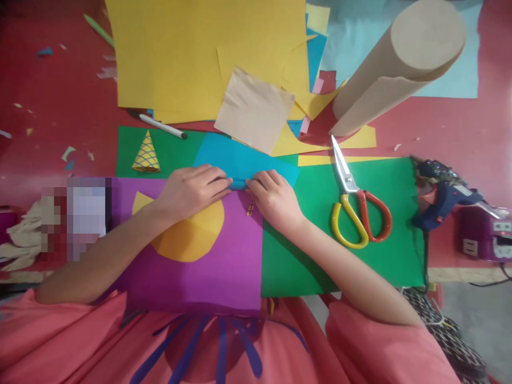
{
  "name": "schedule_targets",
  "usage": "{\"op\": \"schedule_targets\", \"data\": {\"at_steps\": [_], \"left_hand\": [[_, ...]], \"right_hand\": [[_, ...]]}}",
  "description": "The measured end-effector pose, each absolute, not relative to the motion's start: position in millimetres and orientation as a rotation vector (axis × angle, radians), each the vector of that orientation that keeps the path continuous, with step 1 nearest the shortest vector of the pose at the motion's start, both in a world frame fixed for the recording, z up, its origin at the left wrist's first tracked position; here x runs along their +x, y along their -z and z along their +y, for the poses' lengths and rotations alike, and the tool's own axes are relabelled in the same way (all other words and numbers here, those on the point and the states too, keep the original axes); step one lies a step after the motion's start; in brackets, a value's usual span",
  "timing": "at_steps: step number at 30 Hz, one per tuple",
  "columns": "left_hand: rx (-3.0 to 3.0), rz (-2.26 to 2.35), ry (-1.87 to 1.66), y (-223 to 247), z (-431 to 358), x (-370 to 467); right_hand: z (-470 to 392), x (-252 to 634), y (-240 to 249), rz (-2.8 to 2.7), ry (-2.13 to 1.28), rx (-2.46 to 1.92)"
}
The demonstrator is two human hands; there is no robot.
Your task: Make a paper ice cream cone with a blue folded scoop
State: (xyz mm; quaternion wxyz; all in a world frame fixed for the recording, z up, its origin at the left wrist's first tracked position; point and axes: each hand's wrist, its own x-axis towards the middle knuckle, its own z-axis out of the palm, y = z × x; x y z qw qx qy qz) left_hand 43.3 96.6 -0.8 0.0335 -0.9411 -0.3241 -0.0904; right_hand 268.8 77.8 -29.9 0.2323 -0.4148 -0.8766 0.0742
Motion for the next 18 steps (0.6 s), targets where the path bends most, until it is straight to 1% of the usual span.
{"op": "schedule_targets", "data": {"at_steps": [6, 12, 18], "left_hand": [[-2.844, -0.947, 0.303, 2.4, 98.6, 45.5], [-2.836, -0.989, 0.253, 0.2, 100.2, 48.7], [-2.916, -1.148, 0.125, -2.4, 105.3, 52.4]], "right_hand": [[78.9, 267.0, 25.7, -2.409, -0.193, -1.186], [75.3, 267.6, 26.9, -2.465, -0.022, -1.170], [82.2, 266.7, 25.1, -2.518, -0.072, -1.162]]}}
